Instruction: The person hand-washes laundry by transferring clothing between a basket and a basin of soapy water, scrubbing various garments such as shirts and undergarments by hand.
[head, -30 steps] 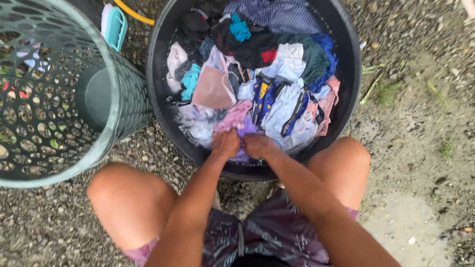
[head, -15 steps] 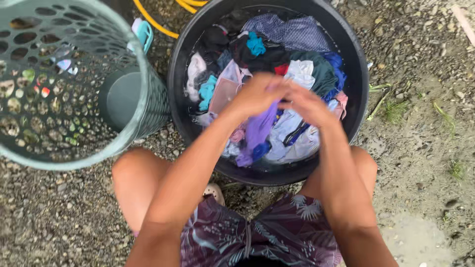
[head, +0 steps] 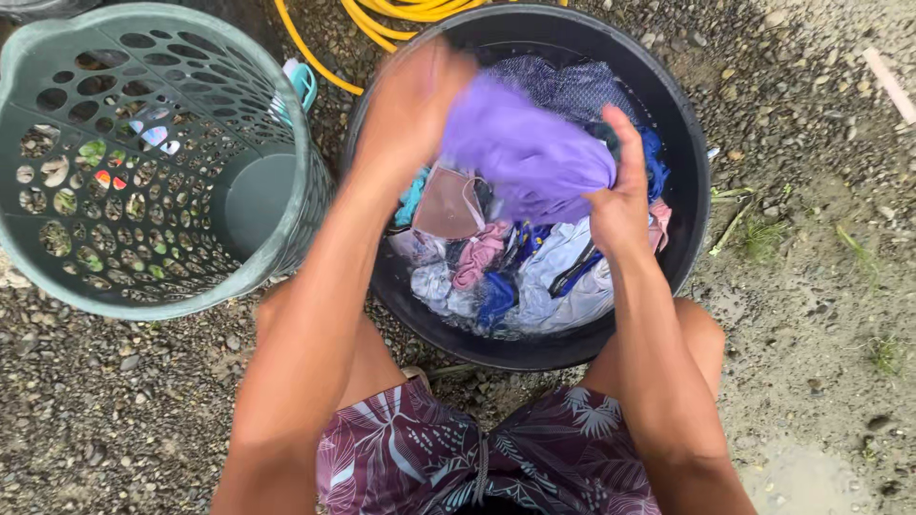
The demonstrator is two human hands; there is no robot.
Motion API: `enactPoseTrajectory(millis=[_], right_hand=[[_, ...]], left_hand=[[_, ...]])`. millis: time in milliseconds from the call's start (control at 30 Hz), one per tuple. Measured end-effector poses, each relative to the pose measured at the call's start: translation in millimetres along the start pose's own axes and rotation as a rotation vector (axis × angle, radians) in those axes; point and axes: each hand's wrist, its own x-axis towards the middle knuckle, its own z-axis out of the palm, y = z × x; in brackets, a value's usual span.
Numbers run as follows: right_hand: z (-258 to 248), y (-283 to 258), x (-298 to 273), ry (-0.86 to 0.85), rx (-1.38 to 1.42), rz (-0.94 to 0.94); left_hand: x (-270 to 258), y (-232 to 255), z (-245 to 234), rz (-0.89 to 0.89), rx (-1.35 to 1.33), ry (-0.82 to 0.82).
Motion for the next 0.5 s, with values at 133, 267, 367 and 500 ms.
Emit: enactPoseTrajectory(millis=[133,267,367,500], right_hand=[[17.9,19.0,-13.8,-0.034,-0.225,0.090],[58.2,31.1,-48.9,-0.135,0.372,0.218],[56.0,12.7,-41.5,-0.154,0.858,0.264],[45.1,43.8,-21.1,0.365,0.672,0.374]], left_hand=[[-92.8,-61.1,77.3,-1.081,-0.379,-0.173],[-125.7,-96.3,127.5,-1.253,-1.324,-0.087],[-127.0,-125.9,141.5,-0.908,-1.546,0.037],[-117.2,-142.9,158.6,-0.757,-1.592,0.051]])
